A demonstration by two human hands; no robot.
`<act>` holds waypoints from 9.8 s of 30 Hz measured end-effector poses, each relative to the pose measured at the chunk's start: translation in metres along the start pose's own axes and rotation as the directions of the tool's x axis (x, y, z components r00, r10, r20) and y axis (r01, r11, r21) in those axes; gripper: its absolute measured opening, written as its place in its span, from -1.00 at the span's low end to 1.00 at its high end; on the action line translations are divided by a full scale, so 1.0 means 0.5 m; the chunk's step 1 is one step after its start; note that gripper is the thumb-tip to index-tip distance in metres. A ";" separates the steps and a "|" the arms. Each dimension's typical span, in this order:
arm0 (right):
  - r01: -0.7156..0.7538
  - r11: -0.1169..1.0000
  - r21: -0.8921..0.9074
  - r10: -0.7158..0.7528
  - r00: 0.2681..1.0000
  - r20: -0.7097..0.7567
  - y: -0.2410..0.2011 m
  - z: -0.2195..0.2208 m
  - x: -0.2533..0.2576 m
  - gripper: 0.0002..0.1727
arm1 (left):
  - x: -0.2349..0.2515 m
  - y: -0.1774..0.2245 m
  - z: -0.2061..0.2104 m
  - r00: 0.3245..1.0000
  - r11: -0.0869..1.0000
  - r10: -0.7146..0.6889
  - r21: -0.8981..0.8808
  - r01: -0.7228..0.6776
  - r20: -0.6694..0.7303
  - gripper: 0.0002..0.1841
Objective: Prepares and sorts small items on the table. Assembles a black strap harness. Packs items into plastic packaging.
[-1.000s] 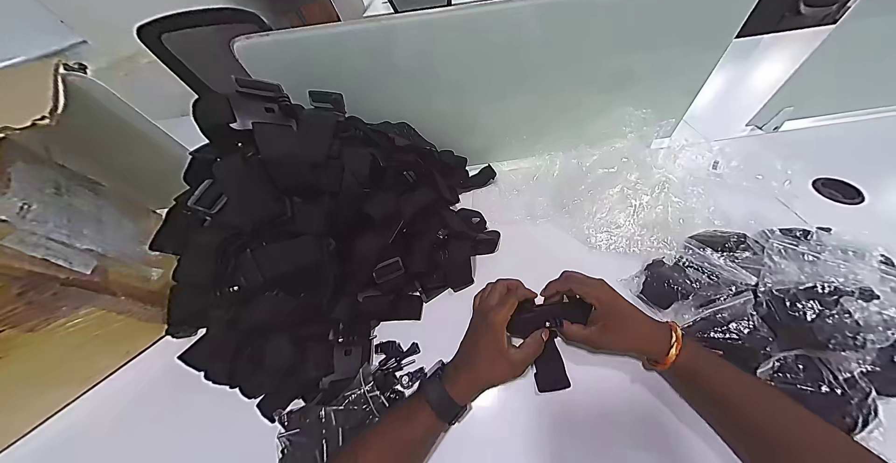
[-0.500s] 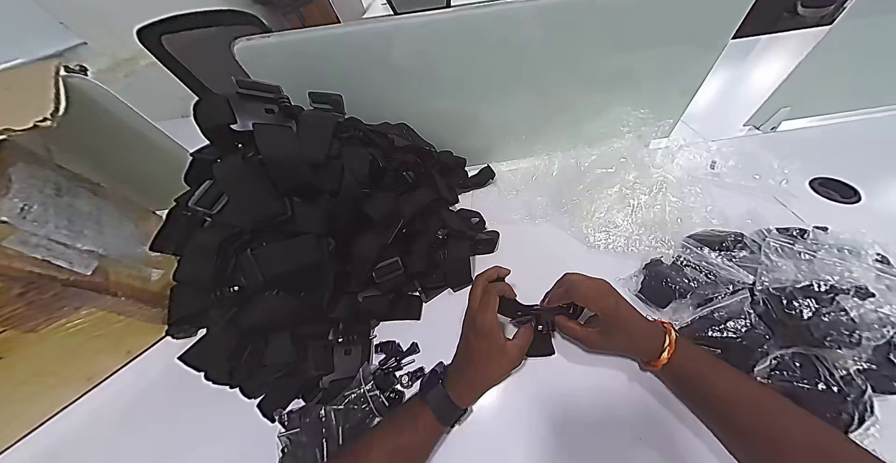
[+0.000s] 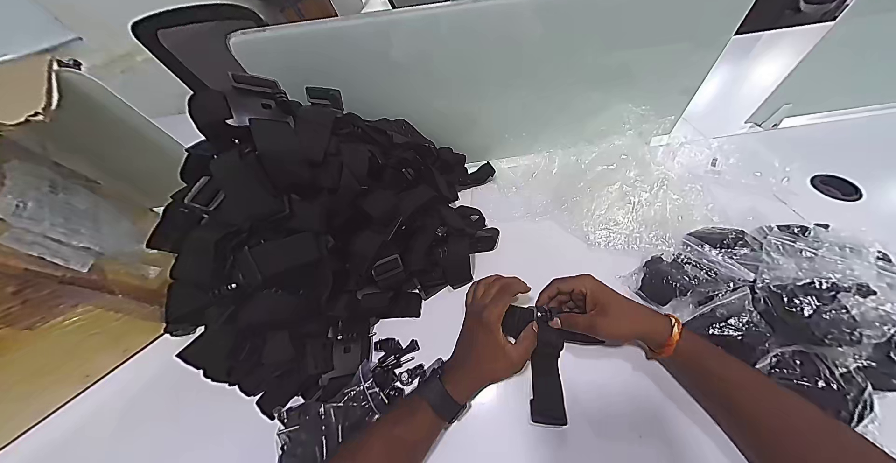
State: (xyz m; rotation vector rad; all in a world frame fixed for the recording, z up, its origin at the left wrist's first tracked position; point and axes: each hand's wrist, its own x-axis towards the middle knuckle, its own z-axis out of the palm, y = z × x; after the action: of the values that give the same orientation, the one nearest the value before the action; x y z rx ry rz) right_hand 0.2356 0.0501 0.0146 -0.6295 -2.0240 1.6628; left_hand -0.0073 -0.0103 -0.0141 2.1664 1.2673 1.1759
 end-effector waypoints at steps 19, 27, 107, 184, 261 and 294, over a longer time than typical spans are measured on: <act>-0.016 0.779 -0.627 -0.061 0.993 -0.101 0.011 0.008 0.001 -0.55 | -0.001 0.028 0.000 0.979 0.954 -0.104 0.294 0.049 0.176 -0.63; 0.176 0.523 -0.834 -0.660 0.703 -0.265 -0.015 -0.015 -0.013 -0.39 | -0.011 0.078 0.002 0.971 0.929 0.180 0.296 -0.221 0.161 -0.84; 0.187 0.785 -0.590 -0.426 0.855 -0.296 0.047 0.018 -0.016 -0.83 | -0.002 -0.022 0.001 0.988 0.992 -0.123 -0.024 0.125 0.088 -0.77; 0.015 0.779 -0.627 -0.284 0.900 -0.331 0.035 0.006 -0.022 -0.57 | -0.001 -0.014 0.004 0.985 0.987 -0.148 0.070 0.142 0.085 -0.75; 0.077 0.830 -0.553 -0.247 0.939 -0.239 0.036 0.012 -0.019 -0.56 | -0.002 -0.019 0.007 0.985 0.987 -0.147 0.081 0.140 0.086 -0.75; -0.013 0.821 -0.571 -0.157 0.956 -0.247 0.032 0.015 -0.021 -0.55 | 0.000 -0.014 0.005 0.983 0.985 -0.158 0.084 0.150 0.093 -0.75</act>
State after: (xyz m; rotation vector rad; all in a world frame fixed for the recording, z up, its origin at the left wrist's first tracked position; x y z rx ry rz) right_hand 0.2405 0.0409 -0.0031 -0.9137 -2.2830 0.8336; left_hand -0.0093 -0.0065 -0.0204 2.1080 1.4290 0.9617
